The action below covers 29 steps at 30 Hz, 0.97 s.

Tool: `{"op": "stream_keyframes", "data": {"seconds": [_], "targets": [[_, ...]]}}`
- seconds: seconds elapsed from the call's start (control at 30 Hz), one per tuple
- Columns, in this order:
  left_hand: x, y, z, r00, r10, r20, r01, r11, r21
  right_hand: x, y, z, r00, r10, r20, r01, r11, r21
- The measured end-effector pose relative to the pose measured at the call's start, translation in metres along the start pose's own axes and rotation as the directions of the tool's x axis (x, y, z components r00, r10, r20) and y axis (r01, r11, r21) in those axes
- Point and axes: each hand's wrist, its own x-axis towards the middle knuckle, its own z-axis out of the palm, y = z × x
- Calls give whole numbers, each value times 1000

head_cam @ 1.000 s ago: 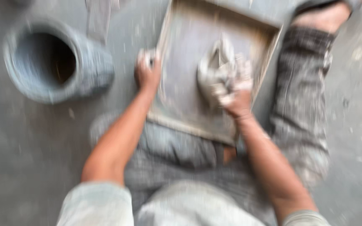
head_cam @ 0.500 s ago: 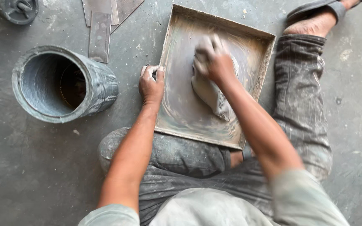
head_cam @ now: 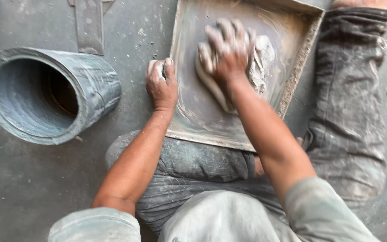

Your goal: The person sits on the floor with a wooden tray holding wet clay slurry, places a gray clay lump onto the tray, and repeatedly kneads, folds, and mixes the clay by hand, working the material into a uniform mass.

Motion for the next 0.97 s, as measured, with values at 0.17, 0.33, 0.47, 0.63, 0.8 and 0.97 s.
{"op": "stream_keyframes", "data": {"seconds": [0.17, 0.33, 0.47, 0.63, 0.8, 0.97], "targets": [[4, -9, 8, 1000, -9, -16, 8, 998, -56, 77, -5, 8, 998, -49, -38, 50, 998, 26], [19, -8, 16, 996, -27, -82, 15, 990, -140, -13, -52, -11, 919, -360, 163, 386, 906, -173], [12, -8, 7, 999, 9, -52, -8, 1000, 20, -127, -34, -71, 797, -564, 217, 558, 824, 95], [-1, -8, 8, 999, 18, -52, -20, 999, -26, -164, 25, -127, 931, 357, 71, -251, 488, 836], [1, -5, 5, 998, 41, -38, -43, 997, -57, -70, 28, -71, 988, 21, -152, -20, 1000, 11], [7, -3, 4, 1000, -29, -1, 29, 999, -16, 45, 14, -18, 926, 322, 197, -309, 946, -98]]}}
